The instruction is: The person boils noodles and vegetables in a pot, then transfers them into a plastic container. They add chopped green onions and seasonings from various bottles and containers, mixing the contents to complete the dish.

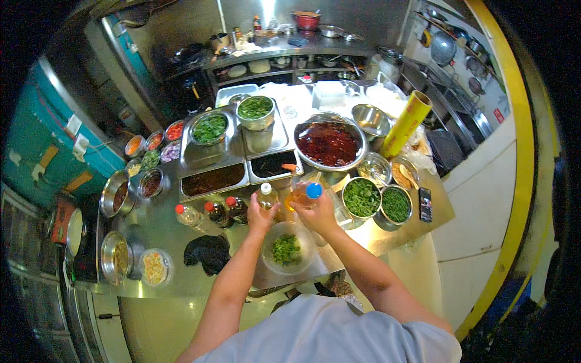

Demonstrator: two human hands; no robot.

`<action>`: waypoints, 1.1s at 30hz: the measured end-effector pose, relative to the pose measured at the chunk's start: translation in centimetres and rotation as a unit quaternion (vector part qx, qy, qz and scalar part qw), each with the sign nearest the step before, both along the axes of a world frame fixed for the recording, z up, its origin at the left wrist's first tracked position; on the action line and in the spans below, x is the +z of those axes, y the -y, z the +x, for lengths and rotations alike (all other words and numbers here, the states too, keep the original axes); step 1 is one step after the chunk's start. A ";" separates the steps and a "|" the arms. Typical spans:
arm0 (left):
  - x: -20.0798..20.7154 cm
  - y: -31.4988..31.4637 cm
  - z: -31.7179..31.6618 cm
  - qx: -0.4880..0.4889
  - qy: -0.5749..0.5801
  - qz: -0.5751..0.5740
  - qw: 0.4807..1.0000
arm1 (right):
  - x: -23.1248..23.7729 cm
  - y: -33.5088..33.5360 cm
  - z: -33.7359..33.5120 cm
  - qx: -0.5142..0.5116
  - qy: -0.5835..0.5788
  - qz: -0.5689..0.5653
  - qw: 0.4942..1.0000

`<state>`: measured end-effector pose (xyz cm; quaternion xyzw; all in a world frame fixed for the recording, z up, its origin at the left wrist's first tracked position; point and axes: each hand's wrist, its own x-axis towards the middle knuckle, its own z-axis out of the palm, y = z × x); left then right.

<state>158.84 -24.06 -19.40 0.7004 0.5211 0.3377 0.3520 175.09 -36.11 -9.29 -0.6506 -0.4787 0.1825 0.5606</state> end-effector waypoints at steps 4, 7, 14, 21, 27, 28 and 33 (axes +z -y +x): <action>3.4 1.8 -0.5 -0.017 0.122 0.048 0.991 | 4.9 5.2 2.8 0.061 -0.096 0.093 0.989; 8.0 3.6 -3.9 -0.067 0.202 0.046 0.976 | 9.1 8.2 5.2 0.147 -0.099 0.080 0.981; 17.9 6.9 -11.9 -0.199 0.082 -0.021 0.976 | 9.6 6.9 5.0 0.368 0.379 -0.334 0.781; 18.8 9.7 -9.8 -0.321 -0.560 0.155 0.748 | 4.9 3.5 -2.0 0.343 0.665 -0.372 0.549; 17.1 10.9 -5.6 -0.304 -0.669 0.221 0.642 | 6.4 3.9 -4.4 0.285 0.721 -0.341 0.532; 17.0 11.3 -4.7 -0.300 -0.692 0.224 0.617 | 6.7 4.0 -4.4 0.279 0.718 -0.342 0.538; 17.7 13.0 -2.7 -0.298 -0.744 0.272 0.533 | 7.9 4.6 -4.4 0.243 0.690 -0.355 0.583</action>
